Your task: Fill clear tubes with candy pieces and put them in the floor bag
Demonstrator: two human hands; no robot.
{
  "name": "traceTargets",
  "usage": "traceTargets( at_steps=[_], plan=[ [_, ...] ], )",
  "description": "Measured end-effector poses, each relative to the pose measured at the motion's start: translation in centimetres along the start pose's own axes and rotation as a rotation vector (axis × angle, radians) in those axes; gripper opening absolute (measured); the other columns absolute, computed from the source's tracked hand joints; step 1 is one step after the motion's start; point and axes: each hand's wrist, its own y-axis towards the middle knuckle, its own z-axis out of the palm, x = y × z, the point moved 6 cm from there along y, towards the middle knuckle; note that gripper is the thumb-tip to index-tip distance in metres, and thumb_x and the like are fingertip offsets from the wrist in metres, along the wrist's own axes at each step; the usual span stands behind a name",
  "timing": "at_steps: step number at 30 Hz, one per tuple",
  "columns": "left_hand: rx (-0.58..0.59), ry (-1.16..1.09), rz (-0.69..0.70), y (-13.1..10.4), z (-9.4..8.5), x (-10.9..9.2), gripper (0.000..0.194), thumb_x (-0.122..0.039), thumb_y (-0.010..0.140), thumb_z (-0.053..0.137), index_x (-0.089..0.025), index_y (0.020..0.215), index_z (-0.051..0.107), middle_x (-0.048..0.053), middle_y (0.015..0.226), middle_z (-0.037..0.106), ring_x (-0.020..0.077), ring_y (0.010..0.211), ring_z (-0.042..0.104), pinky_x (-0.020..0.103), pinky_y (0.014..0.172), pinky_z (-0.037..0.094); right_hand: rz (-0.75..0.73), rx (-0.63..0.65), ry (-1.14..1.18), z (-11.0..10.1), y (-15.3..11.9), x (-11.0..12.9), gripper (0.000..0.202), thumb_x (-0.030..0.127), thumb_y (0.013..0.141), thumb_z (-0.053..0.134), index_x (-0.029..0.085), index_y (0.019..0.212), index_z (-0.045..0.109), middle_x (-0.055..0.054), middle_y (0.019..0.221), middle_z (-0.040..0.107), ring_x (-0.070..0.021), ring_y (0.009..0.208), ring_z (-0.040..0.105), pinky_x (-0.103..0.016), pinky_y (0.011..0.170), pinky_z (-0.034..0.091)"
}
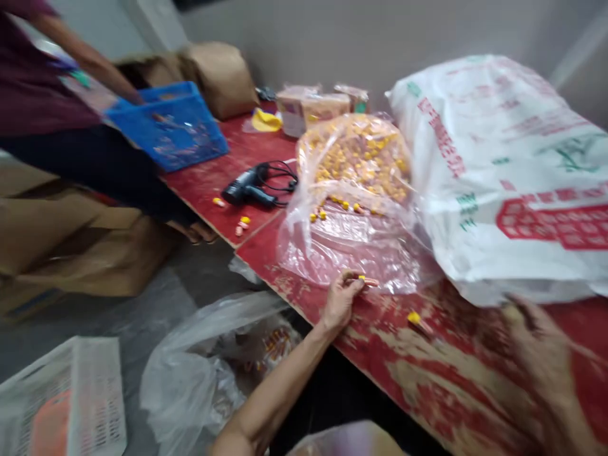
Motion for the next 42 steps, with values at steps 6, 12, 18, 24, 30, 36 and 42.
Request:
traceTargets(
  at_steps=[6, 12, 18, 24, 30, 36, 42],
  plan=[
    [0.115, -0.044, -0.144, -4.1, 3.2, 3.2, 0.035, -0.028, 0.059, 0.080, -0.018, 0.088, 0.063, -0.002, 0.084, 0.063, 0.0104, 0.067, 0.062, 0.024, 0.065, 0.049, -0.057, 0.312, 0.363, 4.8, -5.3, 7.8, 0.031, 0.034, 0.093, 0.047, 0.019, 0.116, 0.062, -0.009, 0.111, 0.066, -0.0195, 0.101, 0.063, -0.033, 0.089, 0.051],
    [0.080, 0.101, -0.120, -7.4, 3.9, 4.2, 0.023, -0.033, 0.069, 0.074, -0.018, 0.083, 0.067, -0.001, 0.079, 0.066, 0.0111, 0.072, 0.061, 0.023, 0.072, 0.049, -0.259, 0.283, 0.249, 6.1, -6.4, 10.6, 0.028, 0.027, 0.094, 0.045, 0.015, 0.113, 0.061, -0.010, 0.109, 0.066, -0.0196, 0.103, 0.062, -0.031, 0.087, 0.050],
    [0.077, 0.303, -0.020, -8.4, 3.2, 4.2, 0.024, -0.038, 0.081, 0.061, -0.021, 0.096, 0.070, 0.003, 0.090, 0.069, 0.0165, 0.083, 0.062, 0.026, 0.078, 0.047, -0.240, 0.187, 0.116, 7.3, -7.3, 11.6, 0.031, 0.030, 0.097, 0.035, 0.015, 0.092, 0.063, -0.010, 0.087, 0.067, -0.0174, 0.078, 0.063, -0.027, 0.071, 0.047],
    [0.328, 0.763, 0.131, -5.8, 3.0, 1.9, 0.025, -0.025, 0.082, 0.052, -0.019, 0.064, 0.068, 0.002, 0.063, 0.062, 0.0149, 0.062, 0.054, 0.026, 0.063, 0.043, -0.252, 0.468, -0.209, 9.8, -5.4, 11.9, 0.028, 0.031, 0.089, 0.048, 0.019, 0.067, 0.061, -0.004, 0.059, 0.061, -0.0141, 0.052, 0.056, -0.024, 0.051, 0.035],
    [-0.052, 1.204, 0.476, 1.9, 0.5, -5.4, 0.023, -0.015, 0.084, 0.049, -0.019, 0.093, 0.070, 0.005, 0.088, 0.068, 0.0164, 0.080, 0.062, 0.027, 0.075, 0.047, -0.313, 0.564, -0.416, 13.0, -4.0, 14.2, 0.020, 0.019, 0.079, 0.060, 0.014, 0.060, 0.061, -0.008, 0.049, 0.057, -0.0182, 0.047, 0.057, -0.025, 0.045, 0.032],
    [-0.328, 1.513, 0.453, 11.9, -1.7, -10.3, 0.025, -0.015, 0.087, 0.044, -0.010, 0.103, 0.063, 0.017, 0.110, 0.062, 0.0248, 0.105, 0.058, 0.036, 0.092, 0.046, -0.522, 0.264, -0.409, 12.6, -4.7, 14.8, 0.018, 0.023, 0.090, 0.050, 0.018, 0.080, 0.065, -0.006, 0.069, 0.063, -0.0169, 0.060, 0.058, -0.029, 0.056, 0.039],
    [-0.316, 1.590, 0.433, 17.5, -1.8, -11.8, 0.026, -0.019, 0.088, 0.042, -0.004, 0.105, 0.054, 0.021, 0.115, 0.058, 0.0388, 0.112, 0.053, 0.060, 0.090, 0.042, -0.521, -0.009, -0.270, 9.3, -5.1, 13.8, 0.023, 0.023, 0.092, 0.046, 0.017, 0.109, 0.060, -0.009, 0.092, 0.064, -0.0206, 0.083, 0.055, -0.038, 0.078, 0.042]
  ],
)
